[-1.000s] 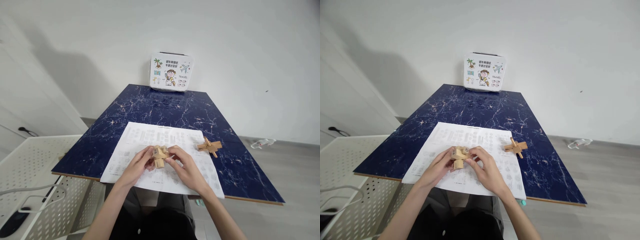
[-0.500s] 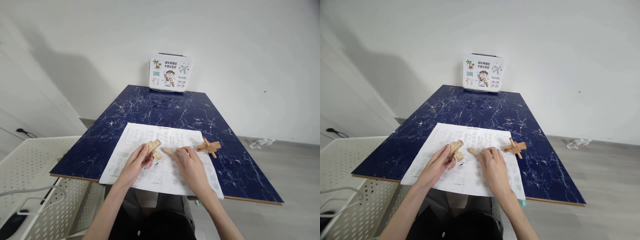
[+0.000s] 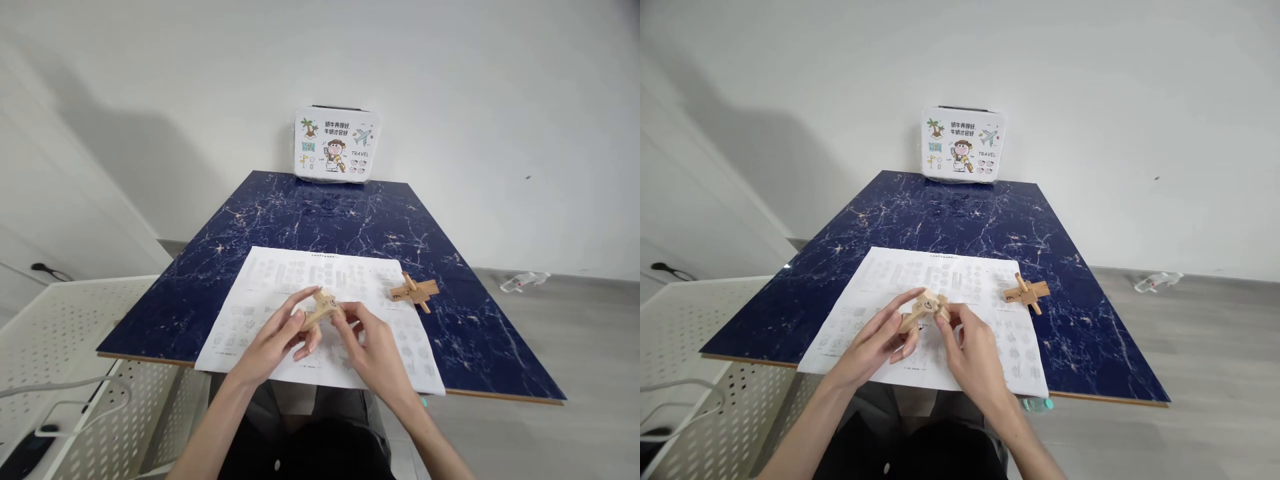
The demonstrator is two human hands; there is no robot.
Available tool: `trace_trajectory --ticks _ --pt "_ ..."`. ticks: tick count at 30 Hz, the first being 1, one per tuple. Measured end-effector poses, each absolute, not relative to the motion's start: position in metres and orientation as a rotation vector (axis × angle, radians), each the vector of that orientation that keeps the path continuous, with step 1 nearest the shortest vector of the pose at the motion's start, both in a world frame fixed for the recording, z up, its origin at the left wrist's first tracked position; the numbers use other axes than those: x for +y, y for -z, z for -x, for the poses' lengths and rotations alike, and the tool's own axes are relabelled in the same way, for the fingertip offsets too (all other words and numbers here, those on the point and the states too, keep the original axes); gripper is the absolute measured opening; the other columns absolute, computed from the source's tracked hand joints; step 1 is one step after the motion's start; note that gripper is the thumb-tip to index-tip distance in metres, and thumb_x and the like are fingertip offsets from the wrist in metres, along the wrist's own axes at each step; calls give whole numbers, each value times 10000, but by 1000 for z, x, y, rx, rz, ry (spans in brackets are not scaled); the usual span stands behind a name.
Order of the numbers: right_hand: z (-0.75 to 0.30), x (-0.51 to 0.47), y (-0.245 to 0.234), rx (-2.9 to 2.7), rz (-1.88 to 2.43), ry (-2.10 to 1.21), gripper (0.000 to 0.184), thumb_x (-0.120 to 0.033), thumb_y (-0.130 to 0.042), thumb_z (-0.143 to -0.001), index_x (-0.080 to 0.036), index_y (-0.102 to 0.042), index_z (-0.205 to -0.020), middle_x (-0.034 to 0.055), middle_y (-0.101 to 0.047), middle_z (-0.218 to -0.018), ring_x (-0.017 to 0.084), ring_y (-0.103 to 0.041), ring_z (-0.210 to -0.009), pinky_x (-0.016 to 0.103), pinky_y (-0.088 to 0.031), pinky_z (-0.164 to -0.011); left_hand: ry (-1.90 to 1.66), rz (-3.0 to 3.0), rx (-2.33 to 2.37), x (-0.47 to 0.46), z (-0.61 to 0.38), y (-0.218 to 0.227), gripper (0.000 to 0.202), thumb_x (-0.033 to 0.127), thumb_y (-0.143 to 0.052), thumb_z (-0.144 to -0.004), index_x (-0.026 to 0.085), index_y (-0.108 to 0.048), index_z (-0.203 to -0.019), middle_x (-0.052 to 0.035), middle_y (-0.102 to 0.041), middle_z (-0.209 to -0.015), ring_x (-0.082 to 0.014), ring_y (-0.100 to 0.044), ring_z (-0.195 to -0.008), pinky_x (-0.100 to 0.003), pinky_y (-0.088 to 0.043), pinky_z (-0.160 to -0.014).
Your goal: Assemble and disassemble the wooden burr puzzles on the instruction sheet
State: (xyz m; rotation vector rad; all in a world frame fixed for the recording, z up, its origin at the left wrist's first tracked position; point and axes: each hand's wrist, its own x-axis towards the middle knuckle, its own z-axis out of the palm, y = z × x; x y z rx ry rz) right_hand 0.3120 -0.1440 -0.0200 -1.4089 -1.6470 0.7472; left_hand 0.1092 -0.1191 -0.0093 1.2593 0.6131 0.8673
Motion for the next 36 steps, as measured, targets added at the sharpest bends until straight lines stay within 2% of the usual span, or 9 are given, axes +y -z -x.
trace_trajectory --ticks 3,6,8,12,16,22,27,31,36 --pt "-333 -138 28 -1652 1529 -507 288 -446 -489 -1080 -214 -657 -1107 63 -759 -965 223 -696 -798 317 -468 -699 -895 -1416 842 -120 -107 5 478 493 -422 -1111 257 -347 -1519 11 -638 -795 -145 -473 -639 -330 -412 -702" --pt "-351 -130 37 -1677 1643 -262 311 -461 -501 -1068 -200 -663 -1115 79 -743 -929 234 -680 -756 322 -446 -660 -810 -1696 1147 -115 -105 1 288 493 -438 -1100 259 -539 -1235 -12 -675 -889 -173 -528 -726 -337 -406 -732" --pt "-356 -125 42 -1722 1659 -179 323 -458 -482 -1074 -201 -674 -1112 84 -737 -933 226 -671 -722 317 -435 -627 -716 -1835 1238 -111 -105 0 279 491 -435 -1096 253 -581 -1103 -15 -681 -900 -192 -566 -760 -334 -396 -726" --pt "-352 -119 52 -1782 1661 -121 313 -425 -461 -1087 -216 -692 -1122 89 -715 -1026 208 -667 -722 299 -431 -594 -569 -1945 1250 -107 -112 1 292 483 -426 -1094 255 -608 -1075 -14 -677 -886 -219 -615 -788 -331 -403 -718" --pt "-348 -118 56 -1802 1667 -123 304 -390 -461 -1092 -218 -706 -1145 99 -694 -1111 192 -674 -729 287 -433 -581 -501 -2095 1240 -104 -124 3 305 453 -403 -1098 242 -610 -1023 -68 -716 -1011 -273 -653 -906 -342 -408 -733" --pt "-351 -116 55 -1842 1641 -177 266 -319 -487 -1088 -207 -692 -1215 80 -696 -1016 232 -703 -845 303 -498 -676 -508 -2147 1365 -93 -129 -1 269 484 -481 -1061 234 -564 -1119 13 -605 -648 -230 -560 -546 -296 -304 -570" --pt "-350 -115 55 -1876 1572 -199 263 -256 -468 -1082 -204 -658 -1256 96 -702 -1094 244 -706 -909 322 -535 -723 -531 -2168 1398 -81 -127 3 306 502 -520 -1043 233 -561 -1185 24 -597 -658 -215 -551 -522 -290 -294 -555" --pt "-350 -115 56 -1901 1500 -236 303 -209 -446 -1072 -199 -630 -1312 118 -687 -1175 260 -711 -971 353 -567 -780 -631 -2265 1445 -80 -132 7 293 469 -490 -1059 236 -565 -1220 -44 -646 -929 -256 -650 -817 -351 -456 -731" --pt "-350 -115 57 -1880 1456 -268 363 -156 -389 -1061 -203 -594 -1356 125 -681 -1166 269 -709 -1002 389 -583 -819 -716 -2416 1320 -80 -145 3 367 478 -697 -952 261 -598 -1231 -99 -562 -1269 -325 -516 -1237 -477 -454 -1038"
